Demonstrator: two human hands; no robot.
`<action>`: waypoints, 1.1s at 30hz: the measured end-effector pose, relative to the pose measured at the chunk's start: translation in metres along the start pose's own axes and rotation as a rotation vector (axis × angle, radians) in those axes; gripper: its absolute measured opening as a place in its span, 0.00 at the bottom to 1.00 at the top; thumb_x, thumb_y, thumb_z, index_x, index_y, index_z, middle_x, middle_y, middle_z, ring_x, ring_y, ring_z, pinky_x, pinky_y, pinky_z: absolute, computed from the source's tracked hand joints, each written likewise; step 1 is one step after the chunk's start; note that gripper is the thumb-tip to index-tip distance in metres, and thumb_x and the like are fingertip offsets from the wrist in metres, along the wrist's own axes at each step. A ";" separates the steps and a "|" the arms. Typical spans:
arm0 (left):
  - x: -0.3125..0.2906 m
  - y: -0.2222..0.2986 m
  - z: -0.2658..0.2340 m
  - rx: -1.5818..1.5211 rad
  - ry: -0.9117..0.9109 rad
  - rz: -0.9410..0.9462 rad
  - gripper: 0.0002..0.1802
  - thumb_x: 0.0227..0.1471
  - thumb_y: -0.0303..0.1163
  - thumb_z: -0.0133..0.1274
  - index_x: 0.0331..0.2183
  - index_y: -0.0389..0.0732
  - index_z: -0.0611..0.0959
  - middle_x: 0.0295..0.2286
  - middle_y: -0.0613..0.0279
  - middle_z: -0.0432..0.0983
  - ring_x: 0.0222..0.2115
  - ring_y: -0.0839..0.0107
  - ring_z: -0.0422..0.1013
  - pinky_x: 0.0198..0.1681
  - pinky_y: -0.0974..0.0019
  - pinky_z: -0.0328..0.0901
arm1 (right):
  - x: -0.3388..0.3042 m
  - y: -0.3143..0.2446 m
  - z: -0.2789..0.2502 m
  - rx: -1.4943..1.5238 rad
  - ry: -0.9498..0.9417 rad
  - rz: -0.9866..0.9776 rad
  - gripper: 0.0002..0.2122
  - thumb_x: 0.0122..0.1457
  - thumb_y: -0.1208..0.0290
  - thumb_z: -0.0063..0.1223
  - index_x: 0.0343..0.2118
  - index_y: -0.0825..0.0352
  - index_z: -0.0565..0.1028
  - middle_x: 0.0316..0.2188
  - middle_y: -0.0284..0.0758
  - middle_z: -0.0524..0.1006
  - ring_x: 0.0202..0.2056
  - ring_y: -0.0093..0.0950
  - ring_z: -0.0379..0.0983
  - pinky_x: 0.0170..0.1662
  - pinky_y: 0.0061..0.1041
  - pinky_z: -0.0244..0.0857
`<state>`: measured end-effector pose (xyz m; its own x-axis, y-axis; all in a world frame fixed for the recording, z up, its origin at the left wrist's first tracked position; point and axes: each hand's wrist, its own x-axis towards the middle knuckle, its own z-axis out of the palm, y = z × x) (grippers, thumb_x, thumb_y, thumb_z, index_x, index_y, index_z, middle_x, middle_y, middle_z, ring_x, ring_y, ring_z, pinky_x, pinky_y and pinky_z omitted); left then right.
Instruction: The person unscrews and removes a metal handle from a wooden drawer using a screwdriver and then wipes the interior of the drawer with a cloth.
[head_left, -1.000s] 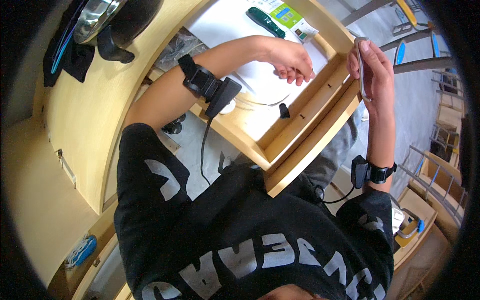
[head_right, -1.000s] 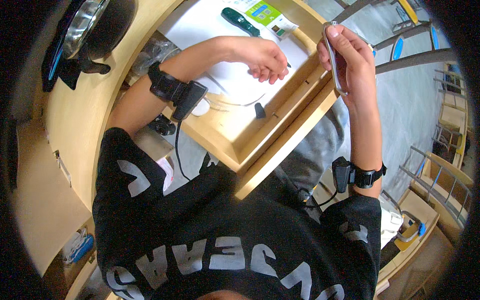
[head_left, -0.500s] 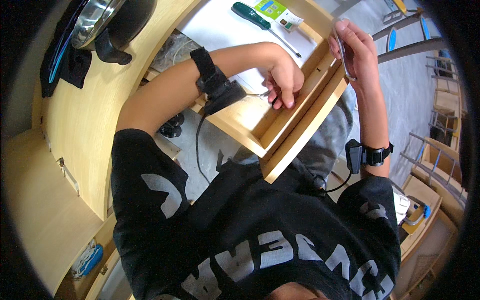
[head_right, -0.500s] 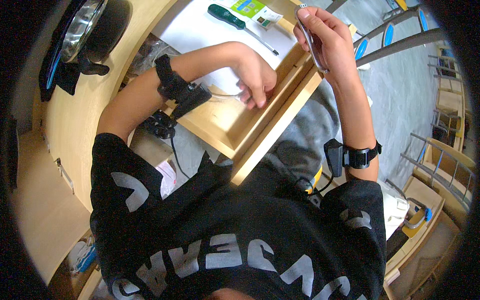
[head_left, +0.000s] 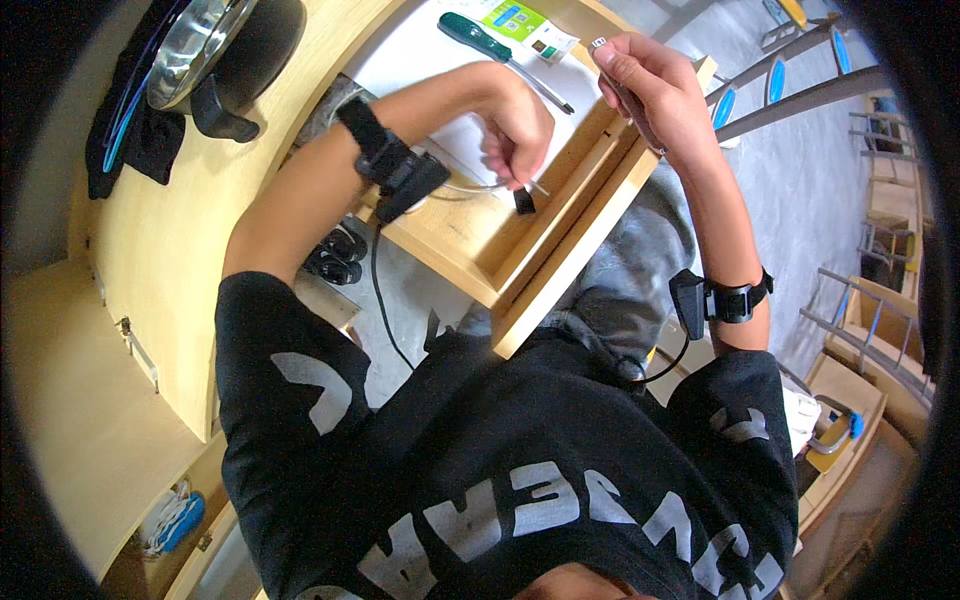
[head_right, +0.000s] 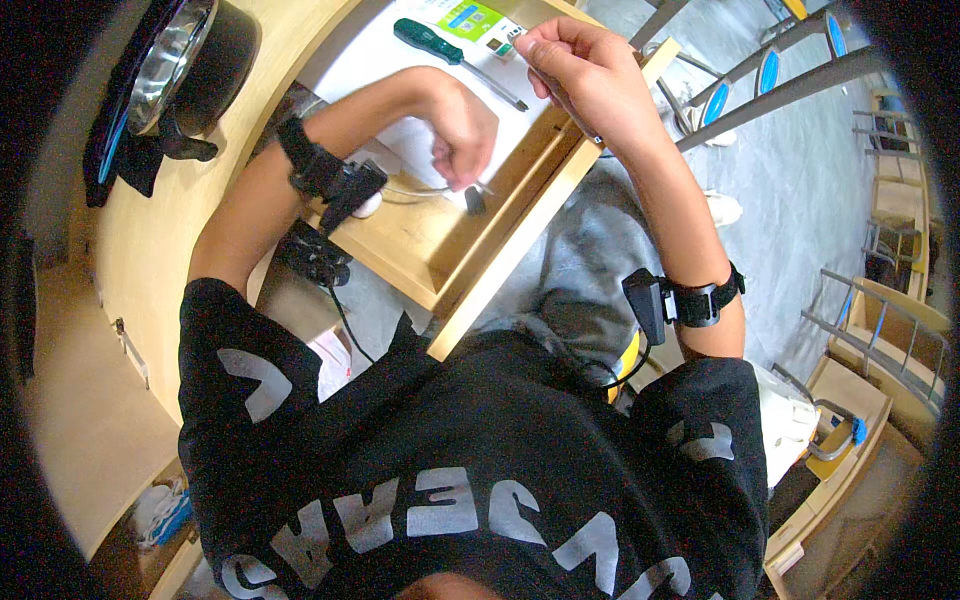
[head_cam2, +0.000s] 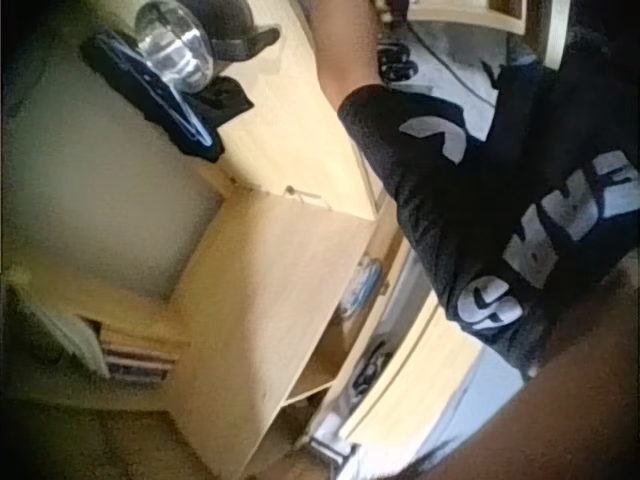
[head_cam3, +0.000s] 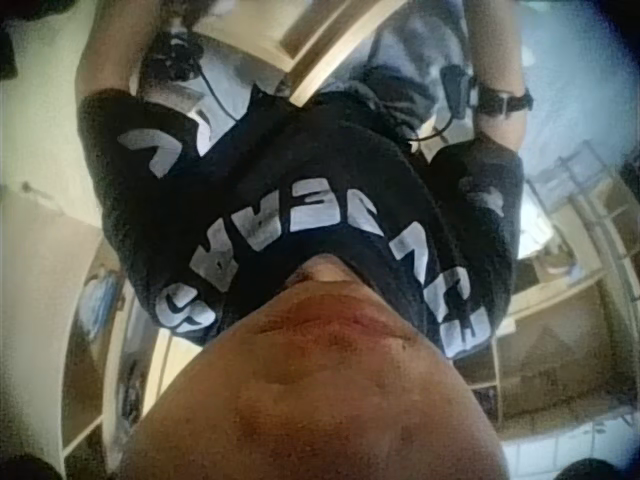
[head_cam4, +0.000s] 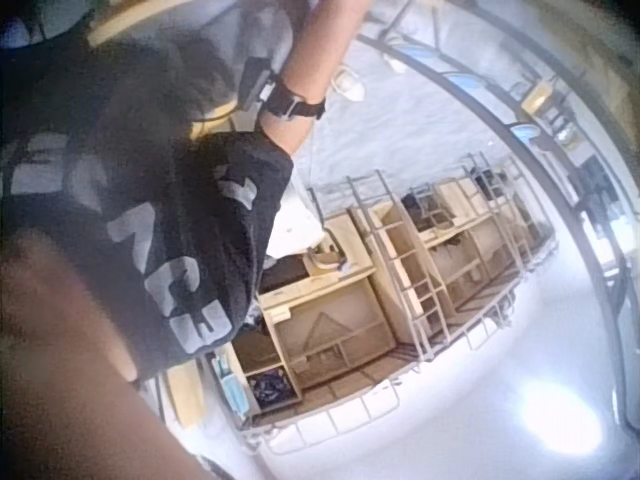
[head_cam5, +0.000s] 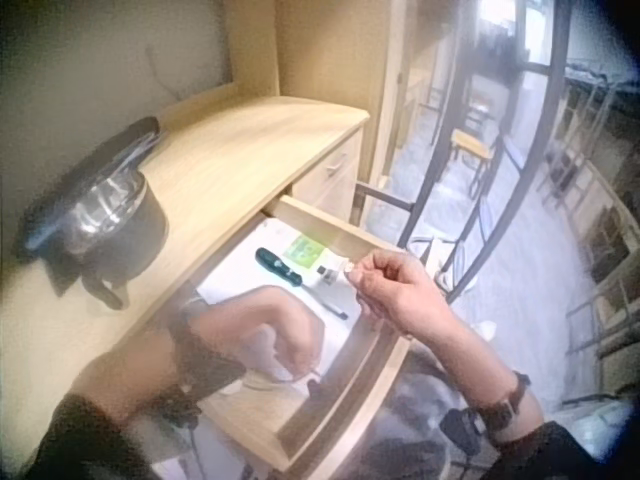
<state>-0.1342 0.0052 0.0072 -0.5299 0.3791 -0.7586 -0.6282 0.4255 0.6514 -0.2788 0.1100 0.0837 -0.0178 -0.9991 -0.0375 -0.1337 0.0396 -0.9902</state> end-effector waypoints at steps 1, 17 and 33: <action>-0.010 -0.005 -0.004 0.071 0.039 -0.044 0.10 0.39 0.33 0.56 0.25 0.38 0.83 0.19 0.65 0.74 0.20 0.76 0.68 0.23 0.73 0.62 | -0.001 -0.001 0.000 -0.015 0.001 0.015 0.09 0.59 0.64 0.52 0.32 0.67 0.74 0.16 0.25 0.70 0.14 0.10 0.55 0.17 0.14 0.44; 0.037 0.026 -0.015 -0.697 0.613 0.404 0.12 0.47 0.25 0.56 0.36 0.37 0.74 0.30 0.52 0.76 0.27 0.64 0.76 0.31 0.66 0.75 | -0.012 0.010 -0.010 0.076 0.029 -0.001 0.08 0.59 0.68 0.51 0.30 0.68 0.73 0.16 0.26 0.71 0.17 0.13 0.62 0.20 0.14 0.53; 0.070 0.031 -0.014 -0.830 0.543 0.439 0.07 0.51 0.30 0.55 0.30 0.36 0.79 0.26 0.55 0.75 0.27 0.66 0.75 0.34 0.67 0.74 | -0.034 0.017 -0.019 0.118 0.063 -0.013 0.08 0.59 0.70 0.51 0.30 0.70 0.72 0.16 0.27 0.70 0.18 0.14 0.62 0.20 0.15 0.53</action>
<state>-0.1989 0.0338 -0.0257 -0.8556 -0.1386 -0.4988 -0.4037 -0.4245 0.8104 -0.2993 0.1447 0.0710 -0.0792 -0.9967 -0.0200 -0.0172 0.0214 -0.9996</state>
